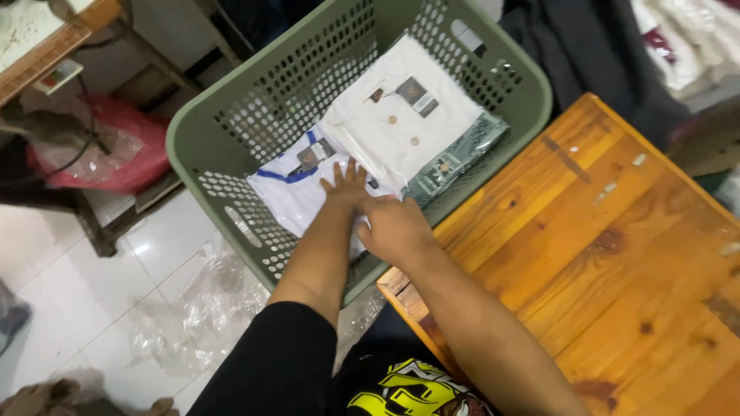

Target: Folding shirts and placing them into plastic bags for packaging.

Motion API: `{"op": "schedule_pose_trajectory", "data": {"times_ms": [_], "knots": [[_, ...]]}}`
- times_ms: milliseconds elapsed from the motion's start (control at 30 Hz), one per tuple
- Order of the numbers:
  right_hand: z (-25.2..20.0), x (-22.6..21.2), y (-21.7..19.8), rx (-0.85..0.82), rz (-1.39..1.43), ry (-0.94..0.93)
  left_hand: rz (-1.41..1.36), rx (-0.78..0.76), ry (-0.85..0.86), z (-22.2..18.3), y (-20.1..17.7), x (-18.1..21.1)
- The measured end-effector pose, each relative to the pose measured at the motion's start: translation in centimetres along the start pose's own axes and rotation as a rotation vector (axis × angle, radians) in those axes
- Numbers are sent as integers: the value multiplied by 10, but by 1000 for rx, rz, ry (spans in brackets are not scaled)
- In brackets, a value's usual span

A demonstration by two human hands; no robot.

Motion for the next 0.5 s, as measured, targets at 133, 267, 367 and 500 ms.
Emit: {"op": "schedule_pose_trajectory", "data": {"times_ms": [133, 267, 367, 500], "knots": [[-22, 11, -14, 321, 166, -200, -76, 16, 34, 19, -38, -15], [-87, 49, -27, 419, -61, -102, -18, 93, -168, -40, -119, -15], [-157, 80, -39, 431, -164, 107, 14, 380, -103, -62, -163, 32], [-244, 102, -48, 256, -57, 376, 58, 963, 378, -140, -180, 135]]}}
Point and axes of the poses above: each hand's wrist, its own z-axis towards the middle knuckle, its own y-axis out of the palm, x = y × z, the point moved 2 cm from there along z, towards the middle knuckle, and after that the axes turned 14 degrees about z, right-handed, at the moved point
